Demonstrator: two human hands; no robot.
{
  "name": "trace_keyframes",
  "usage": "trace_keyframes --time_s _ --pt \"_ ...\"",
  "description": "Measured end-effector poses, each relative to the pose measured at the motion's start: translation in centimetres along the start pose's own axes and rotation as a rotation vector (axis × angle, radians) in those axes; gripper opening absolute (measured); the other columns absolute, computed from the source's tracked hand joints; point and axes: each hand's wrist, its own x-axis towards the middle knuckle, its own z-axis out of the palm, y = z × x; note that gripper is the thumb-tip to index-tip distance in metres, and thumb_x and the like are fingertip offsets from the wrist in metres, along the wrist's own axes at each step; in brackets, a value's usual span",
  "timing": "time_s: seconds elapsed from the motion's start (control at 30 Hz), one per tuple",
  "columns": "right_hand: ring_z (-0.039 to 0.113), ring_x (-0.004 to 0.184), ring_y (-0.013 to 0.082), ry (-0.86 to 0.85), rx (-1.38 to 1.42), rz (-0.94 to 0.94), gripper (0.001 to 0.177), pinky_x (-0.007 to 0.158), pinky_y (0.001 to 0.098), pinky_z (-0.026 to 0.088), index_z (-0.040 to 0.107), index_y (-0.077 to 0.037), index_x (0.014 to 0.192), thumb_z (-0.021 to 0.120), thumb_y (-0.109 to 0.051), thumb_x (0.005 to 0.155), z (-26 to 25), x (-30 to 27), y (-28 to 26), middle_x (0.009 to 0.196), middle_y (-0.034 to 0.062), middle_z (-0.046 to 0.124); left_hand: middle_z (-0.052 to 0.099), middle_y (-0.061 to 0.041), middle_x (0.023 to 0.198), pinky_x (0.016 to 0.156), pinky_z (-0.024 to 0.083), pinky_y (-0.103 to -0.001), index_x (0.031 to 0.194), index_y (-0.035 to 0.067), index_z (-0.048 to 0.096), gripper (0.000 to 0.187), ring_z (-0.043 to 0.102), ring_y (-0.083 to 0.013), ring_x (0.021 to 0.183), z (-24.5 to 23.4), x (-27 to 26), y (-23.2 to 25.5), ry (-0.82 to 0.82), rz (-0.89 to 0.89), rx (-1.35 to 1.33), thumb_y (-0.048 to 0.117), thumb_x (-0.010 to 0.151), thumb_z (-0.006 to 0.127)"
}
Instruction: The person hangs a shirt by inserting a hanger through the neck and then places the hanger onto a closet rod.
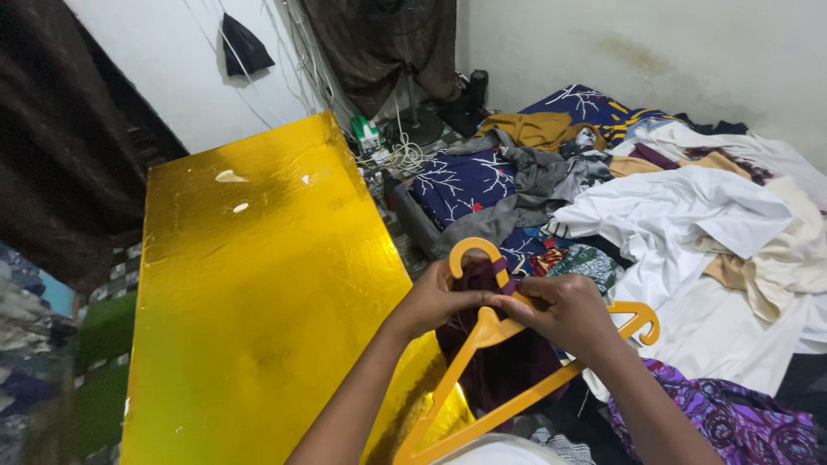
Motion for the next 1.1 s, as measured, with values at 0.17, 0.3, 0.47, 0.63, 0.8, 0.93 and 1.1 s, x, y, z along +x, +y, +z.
trace_keyframes --time_s 0.17,0.3,0.47,0.63,0.8,0.93,1.1 --pt "0.055 0.038 0.0210 0.069 -0.022 0.031 0.038 0.042 0.0358 0.044 0.079 -0.009 0.077 0.083 -0.047 0.073 0.0 -0.8 -1.1 0.049 0.0078 0.062 0.076 -0.010 0.097 0.082 0.058 -0.031 0.107 0.003 0.070 0.029 0.075 -0.0156 0.091 2.3 1.9 0.7 0.430 0.217 0.494 -0.001 0.078 0.070" --pt "0.057 0.040 0.0199 0.130 -0.019 0.071 0.038 0.044 0.0345 0.044 0.076 -0.009 0.077 0.084 -0.046 0.075 0.2 -1.5 -0.8 0.051 0.0066 0.063 0.077 -0.010 0.097 0.079 0.057 -0.029 0.113 0.008 0.069 0.034 0.076 -0.0140 0.092 4.1 2.8 1.6 0.530 0.185 0.570 0.004 0.079 0.072" --pt "0.065 0.051 0.0156 0.363 0.074 -0.038 0.051 0.047 0.0292 0.048 0.056 -0.009 0.095 0.087 -0.045 0.074 0.1 -1.9 0.7 0.064 0.0033 0.068 0.078 -0.010 0.103 0.085 0.058 -0.031 0.117 0.001 0.070 0.034 0.075 -0.0151 0.094 3.3 3.2 0.8 0.262 0.085 0.485 0.007 0.084 0.077" --pt "0.054 0.040 0.0172 0.225 0.057 0.228 0.059 0.044 0.0331 0.040 0.060 -0.010 0.115 0.088 -0.034 0.070 -1.5 -1.5 0.5 0.050 0.0074 0.059 0.069 -0.006 0.123 0.098 0.054 -0.030 0.135 0.000 0.059 0.046 0.066 -0.0121 0.109 2.3 2.9 -1.7 0.056 -0.036 -0.091 0.000 0.090 0.070" --pt "0.049 0.052 0.0058 0.052 0.311 0.336 0.046 0.049 0.0271 0.040 0.065 -0.011 0.118 0.082 -0.022 0.077 -0.8 -0.5 1.7 0.056 0.0011 0.060 0.066 -0.007 0.128 0.104 0.049 -0.028 0.136 -0.001 0.059 0.055 0.063 -0.0132 0.118 2.4 2.9 -3.1 0.062 0.012 0.135 -0.015 0.084 0.053" --pt "0.050 0.058 0.0022 -0.020 0.644 0.409 0.025 0.049 0.0230 0.038 0.071 -0.003 0.102 0.078 -0.013 0.081 1.1 -0.6 4.8 0.066 -0.0041 0.062 0.068 -0.010 0.131 0.112 0.043 -0.030 0.135 0.001 0.062 0.065 0.062 -0.0176 0.127 1.9 1.7 -2.5 -0.027 0.023 0.272 -0.018 0.074 0.045" --pt "0.050 0.047 0.0055 0.025 0.810 0.627 0.016 0.040 0.0210 0.033 0.069 -0.007 0.092 0.076 -0.018 0.086 1.3 -2.1 7.3 0.064 -0.0011 0.065 0.073 -0.015 0.119 0.103 0.052 -0.035 0.120 0.005 0.066 0.046 0.069 -0.0280 0.120 1.2 -0.2 -4.1 0.153 -0.021 0.653 -0.009 0.077 0.057"
